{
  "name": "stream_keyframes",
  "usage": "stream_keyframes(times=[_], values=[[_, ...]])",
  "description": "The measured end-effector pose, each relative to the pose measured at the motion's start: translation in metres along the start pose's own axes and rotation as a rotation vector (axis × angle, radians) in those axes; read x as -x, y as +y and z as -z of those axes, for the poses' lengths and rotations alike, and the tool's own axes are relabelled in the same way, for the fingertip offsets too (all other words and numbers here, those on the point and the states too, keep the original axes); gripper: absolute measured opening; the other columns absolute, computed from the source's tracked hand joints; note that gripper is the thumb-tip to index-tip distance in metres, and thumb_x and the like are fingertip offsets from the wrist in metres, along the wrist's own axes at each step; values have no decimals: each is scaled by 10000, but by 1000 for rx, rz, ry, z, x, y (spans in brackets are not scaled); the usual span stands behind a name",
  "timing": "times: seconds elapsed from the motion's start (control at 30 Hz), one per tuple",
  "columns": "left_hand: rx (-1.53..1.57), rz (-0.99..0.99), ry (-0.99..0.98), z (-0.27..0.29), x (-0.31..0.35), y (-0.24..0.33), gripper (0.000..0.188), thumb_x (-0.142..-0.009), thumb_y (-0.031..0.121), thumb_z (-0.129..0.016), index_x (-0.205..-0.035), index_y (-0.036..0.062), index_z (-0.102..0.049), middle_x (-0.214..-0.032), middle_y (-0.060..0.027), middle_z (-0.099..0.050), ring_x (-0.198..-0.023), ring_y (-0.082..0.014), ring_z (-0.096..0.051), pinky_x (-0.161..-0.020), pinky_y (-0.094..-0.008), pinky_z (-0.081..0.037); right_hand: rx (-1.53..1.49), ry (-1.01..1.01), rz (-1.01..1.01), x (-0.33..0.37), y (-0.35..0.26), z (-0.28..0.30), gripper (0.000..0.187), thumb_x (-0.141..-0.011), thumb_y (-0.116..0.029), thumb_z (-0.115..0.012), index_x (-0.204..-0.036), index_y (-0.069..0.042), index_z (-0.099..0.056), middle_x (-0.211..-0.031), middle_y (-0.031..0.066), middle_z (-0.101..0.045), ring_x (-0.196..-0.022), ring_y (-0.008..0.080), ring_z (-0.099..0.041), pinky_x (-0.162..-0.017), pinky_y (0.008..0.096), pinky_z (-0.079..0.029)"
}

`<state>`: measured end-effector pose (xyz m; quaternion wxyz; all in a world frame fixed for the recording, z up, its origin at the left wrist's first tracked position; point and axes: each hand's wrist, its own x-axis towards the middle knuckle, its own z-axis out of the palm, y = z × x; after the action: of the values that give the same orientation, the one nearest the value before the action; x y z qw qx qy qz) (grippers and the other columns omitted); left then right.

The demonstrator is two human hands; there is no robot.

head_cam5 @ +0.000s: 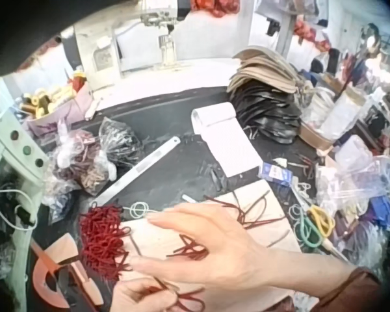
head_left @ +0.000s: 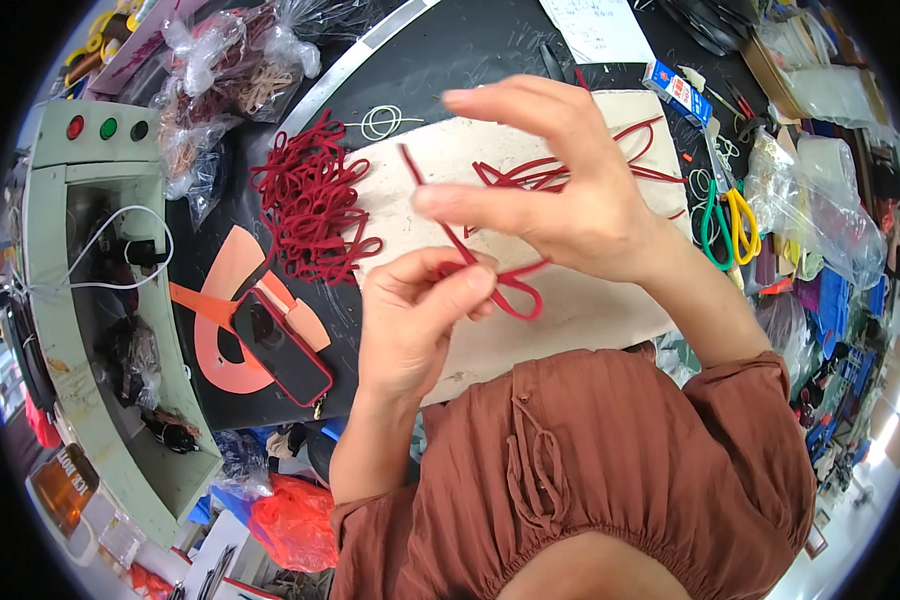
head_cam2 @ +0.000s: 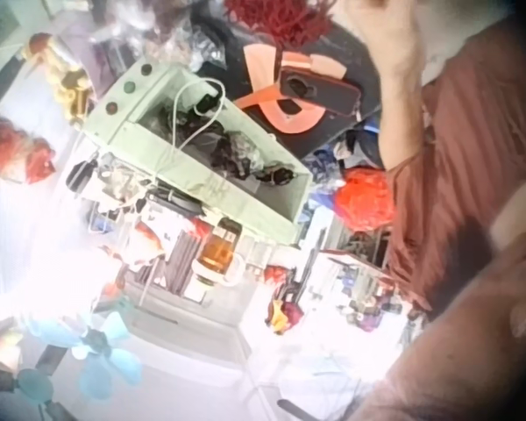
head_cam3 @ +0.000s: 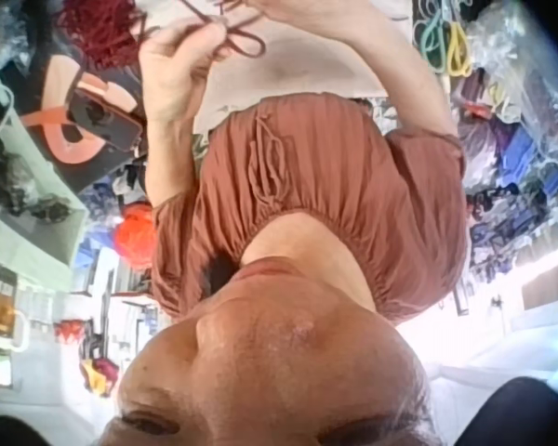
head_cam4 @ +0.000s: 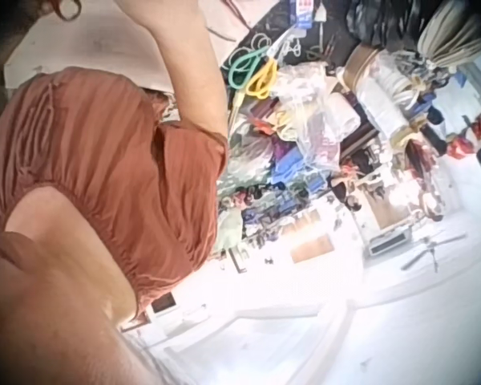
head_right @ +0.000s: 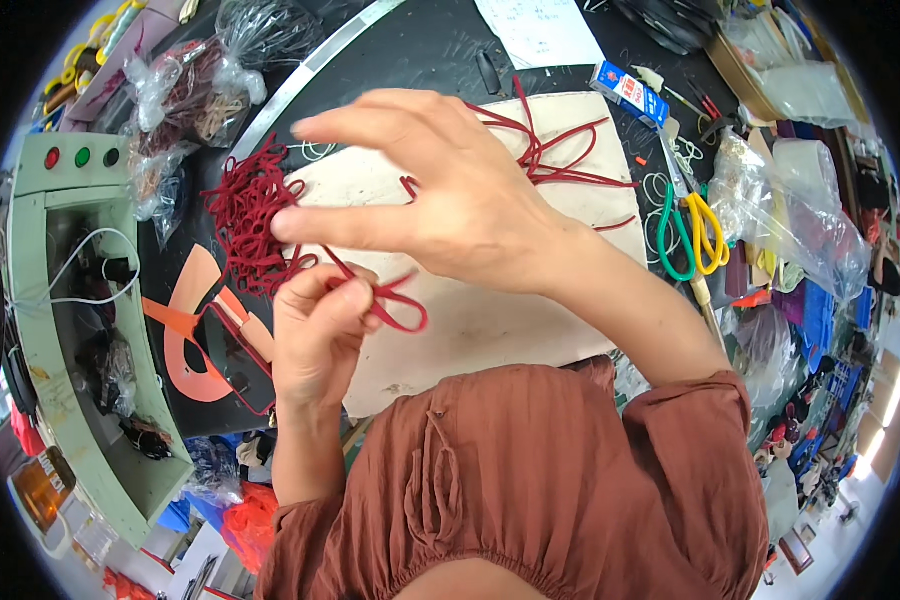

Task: Tying red shoelaces into decorative bows.

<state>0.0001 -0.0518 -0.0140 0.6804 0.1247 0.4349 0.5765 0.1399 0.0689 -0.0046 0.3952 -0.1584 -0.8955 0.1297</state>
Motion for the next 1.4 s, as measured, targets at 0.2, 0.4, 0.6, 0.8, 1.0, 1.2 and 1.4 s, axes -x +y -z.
stream_keyframes(times=[0.2,0.4,0.6,0.8,1.0,1.2,1.4], values=[[79,-8,-40,-1,10,6,129,-773,8,-616,-894,-34,-619,-782,-91,-623,-628,-122,-572,-600,-245,-474,-30,-9,94,8,20,-18,278,-562,-48,-620,-829,-116,-660,-870,15,-605,-843,208,-545,-690,321,-449],[333,-197,60,2,0,1,155,-881,96,-495,-1005,21,-550,-906,-36,-608,-775,-103,-583,-697,-225,-468,-116,149,154,29,-4,-32,295,-556,-55,-602,-845,-4,-628,-667,66,-565,-563,200,-533,-477,261,-450],[263,-212,138,-2,-12,-7,144,-866,99,-525,-977,23,-577,-909,-46,-610,-816,-105,-571,-731,-226,-446,-105,147,182,37,-25,-38,324,-552,-53,-592,-867,16,-620,-787,114,-591,-615,204,-555,-502,277,-484],[-117,-421,124,5,-17,-22,138,-828,15,-560,-961,-6,-587,-923,-56,-602,-843,-98,-552,-764,-227,-427,85,-45,45,26,-42,-5,315,-539,-35,-607,-852,-42,-641,-914,43,-581,-888,195,-505,-762,322,-393],[-173,-370,-37,2,-6,-13,95,-803,-12,-591,-897,-26,-586,-831,-35,-565,-783,-83,-499,-714,-210,-391,-901,-139,-763,11,-25,3,108,-733,-51,-647,-832,-9,-659,-848,44,-610,-744,99,-550,-616,220,-435],[-303,-363,-69,1,0,-7,119,-786,-40,-598,-903,-55,-579,-863,-71,-608,-779,-99,-561,-721,-222,-447,-1249,-124,-1009,18,-27,0,178,-791,-71,-620,-941,16,-580,-773,17,-593,-697,54,-539,-604,188,-432],[-410,-468,8,0,0,-5,145,-768,-63,-602,-911,-59,-579,-856,-84,-616,-738,-101,-582,-676,-217,-473,-982,-94,-694,26,-40,-6,189,-804,-76,-600,-972,-3,-553,-781,19,-576,-696,72,-537,-622,221,-435]])
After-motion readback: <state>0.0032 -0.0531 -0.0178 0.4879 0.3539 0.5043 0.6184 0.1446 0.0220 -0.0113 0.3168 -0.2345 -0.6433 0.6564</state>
